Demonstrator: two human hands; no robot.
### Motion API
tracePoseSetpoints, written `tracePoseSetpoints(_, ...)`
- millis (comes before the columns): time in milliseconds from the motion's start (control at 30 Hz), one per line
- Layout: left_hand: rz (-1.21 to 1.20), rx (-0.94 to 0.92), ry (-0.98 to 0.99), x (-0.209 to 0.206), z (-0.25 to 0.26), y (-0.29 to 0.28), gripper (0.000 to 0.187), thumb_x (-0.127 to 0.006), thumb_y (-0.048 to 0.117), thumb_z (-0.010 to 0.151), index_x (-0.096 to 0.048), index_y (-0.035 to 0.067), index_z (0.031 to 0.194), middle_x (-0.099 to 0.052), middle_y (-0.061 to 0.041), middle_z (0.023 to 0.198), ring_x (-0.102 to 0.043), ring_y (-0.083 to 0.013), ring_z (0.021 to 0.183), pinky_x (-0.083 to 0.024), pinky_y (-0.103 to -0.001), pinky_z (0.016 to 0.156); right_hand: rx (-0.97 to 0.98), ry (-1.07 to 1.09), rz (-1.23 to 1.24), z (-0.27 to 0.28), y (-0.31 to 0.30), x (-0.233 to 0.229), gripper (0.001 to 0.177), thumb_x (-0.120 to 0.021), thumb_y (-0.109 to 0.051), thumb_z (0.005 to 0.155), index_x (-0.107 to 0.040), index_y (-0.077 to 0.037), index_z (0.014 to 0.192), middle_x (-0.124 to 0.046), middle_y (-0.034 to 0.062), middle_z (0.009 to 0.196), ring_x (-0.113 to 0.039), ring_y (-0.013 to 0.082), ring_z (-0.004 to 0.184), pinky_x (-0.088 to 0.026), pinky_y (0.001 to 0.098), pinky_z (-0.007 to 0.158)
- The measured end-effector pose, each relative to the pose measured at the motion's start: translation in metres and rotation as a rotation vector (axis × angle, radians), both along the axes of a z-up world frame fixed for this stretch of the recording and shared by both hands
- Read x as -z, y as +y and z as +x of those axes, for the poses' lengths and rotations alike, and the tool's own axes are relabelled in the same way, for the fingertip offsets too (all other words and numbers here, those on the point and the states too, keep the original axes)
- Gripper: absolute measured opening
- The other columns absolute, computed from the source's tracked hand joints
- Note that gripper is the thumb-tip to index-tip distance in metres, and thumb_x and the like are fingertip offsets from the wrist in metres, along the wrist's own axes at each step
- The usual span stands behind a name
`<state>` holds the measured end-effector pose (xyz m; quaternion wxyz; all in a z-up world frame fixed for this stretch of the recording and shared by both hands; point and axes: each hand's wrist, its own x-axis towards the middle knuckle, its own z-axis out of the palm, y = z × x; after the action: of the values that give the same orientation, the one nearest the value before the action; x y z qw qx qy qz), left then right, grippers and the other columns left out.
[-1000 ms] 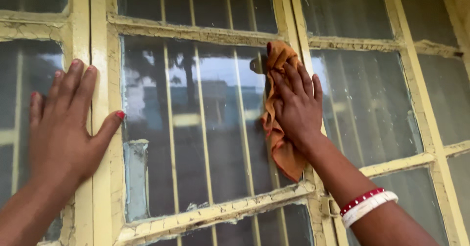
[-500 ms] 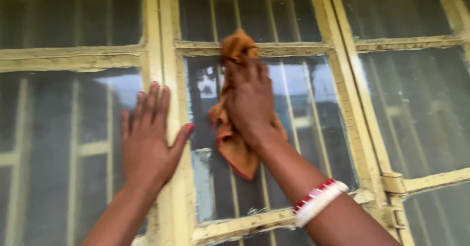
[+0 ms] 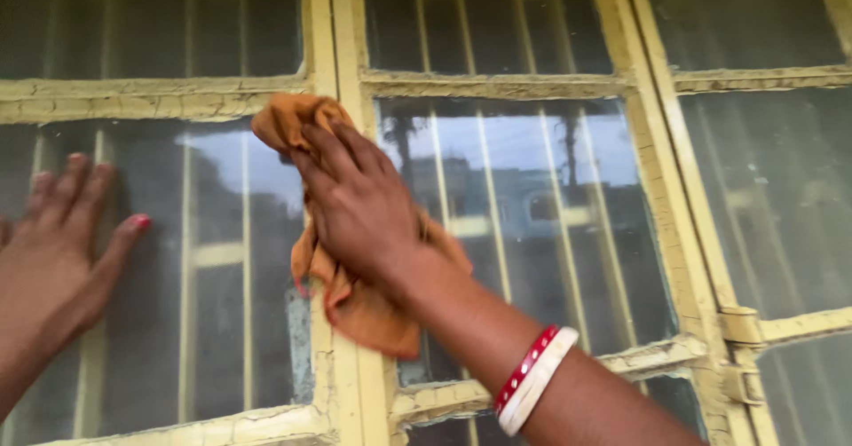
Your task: The person cleans a window by spraying pink liquid from a bottle onto the glass and wiping it with a cloth.
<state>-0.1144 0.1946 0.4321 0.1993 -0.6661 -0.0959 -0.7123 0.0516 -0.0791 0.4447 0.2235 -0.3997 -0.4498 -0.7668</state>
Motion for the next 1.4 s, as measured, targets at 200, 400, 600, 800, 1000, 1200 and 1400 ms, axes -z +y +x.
tracePoseSetpoints(200,-0.095,0.035,-0.036,0.018,0.006,0.024,0.078,-0.024,0.067,0.097,-0.021,0.024,0.163,-0.015,-0.007,0.171,-0.007,-0.0322,0.158,-0.003,-0.065,0.121,0.225,-0.033,0.004,-0.012,0.009,-0.046,0.046,-0.054,-0.017,0.093,-0.065,-0.012,0.137,-0.052,0.0107,0.151,-0.041,0.031,0.146,-0.031,0.046,0.122)
tracePoseSetpoints(400,-0.023,0.043,0.007,0.023,-0.001,0.029,0.08,-0.025,0.067,0.098,-0.02,0.021,0.163,-0.013,-0.009,0.17,-0.005,-0.0341,0.157,-0.001,-0.062,0.121,0.304,-0.027,0.011,-0.014,0.015,-0.051,0.048,-0.048,-0.018,0.095,-0.062,-0.013,0.141,-0.05,0.0098,0.152,-0.038,0.0316,0.147,-0.029,0.0461,0.122)
tracePoseSetpoints(600,-0.002,0.047,-0.032,0.066,-0.009,0.035,0.081,-0.027,0.068,0.096,-0.021,0.023,0.163,-0.019,-0.004,0.169,-0.011,-0.0265,0.157,-0.004,-0.053,0.125,0.398,0.046,-0.025,-0.023,0.016,-0.043,0.051,-0.043,-0.019,0.097,-0.055,-0.014,0.146,-0.043,0.0094,0.157,-0.032,0.0305,0.15,-0.025,0.0469,0.124)
tracePoseSetpoints(800,-0.042,0.049,-0.122,0.079,-0.009,0.04,0.08,-0.03,0.067,0.098,-0.026,0.021,0.164,-0.025,-0.007,0.169,-0.018,-0.028,0.156,-0.005,-0.053,0.126,0.682,0.117,-0.217,-0.046,0.05,-0.011,0.062,-0.033,-0.018,0.095,-0.029,-0.011,0.156,-0.018,0.0119,0.165,-0.012,0.0327,0.153,-0.009,0.0519,0.122)
tracePoseSetpoints(1000,-0.05,0.142,-0.141,0.099,-0.017,0.037,0.07,-0.04,0.05,0.101,-0.034,0.018,0.163,-0.029,-0.011,0.17,-0.021,-0.0318,0.159,-0.01,-0.054,0.127,0.432,0.119,-0.327,-0.064,0.108,0.047,0.067,-0.031,-0.018,0.094,-0.025,-0.016,0.161,-0.011,0.0102,0.168,-0.008,0.0309,0.154,-0.007,0.0519,0.124)
tracePoseSetpoints(1200,-0.047,0.14,-0.122,0.104,-0.019,0.047,0.06,-0.039,0.03,0.101,-0.039,0.012,0.159,-0.03,-0.012,0.171,-0.022,-0.0336,0.159,-0.012,-0.054,0.127,0.427,0.04,-0.379,-0.098,0.158,0.105,0.059,-0.034,-0.031,0.101,-0.033,-0.013,0.158,-0.019,0.006,0.169,-0.013,0.0272,0.16,-0.013,0.0515,0.131)
tracePoseSetpoints(1400,-0.04,0.196,-0.118,0.106,-0.022,0.047,0.057,-0.037,0.02,0.1,-0.043,0.007,0.156,-0.031,-0.013,0.17,-0.023,-0.0347,0.158,-0.013,-0.055,0.128,0.47,0.002,-0.504,-0.108,0.151,0.107,0.059,-0.038,-0.032,0.103,-0.034,-0.011,0.159,-0.02,0.0085,0.172,-0.013,0.0299,0.16,-0.016,0.0535,0.128)
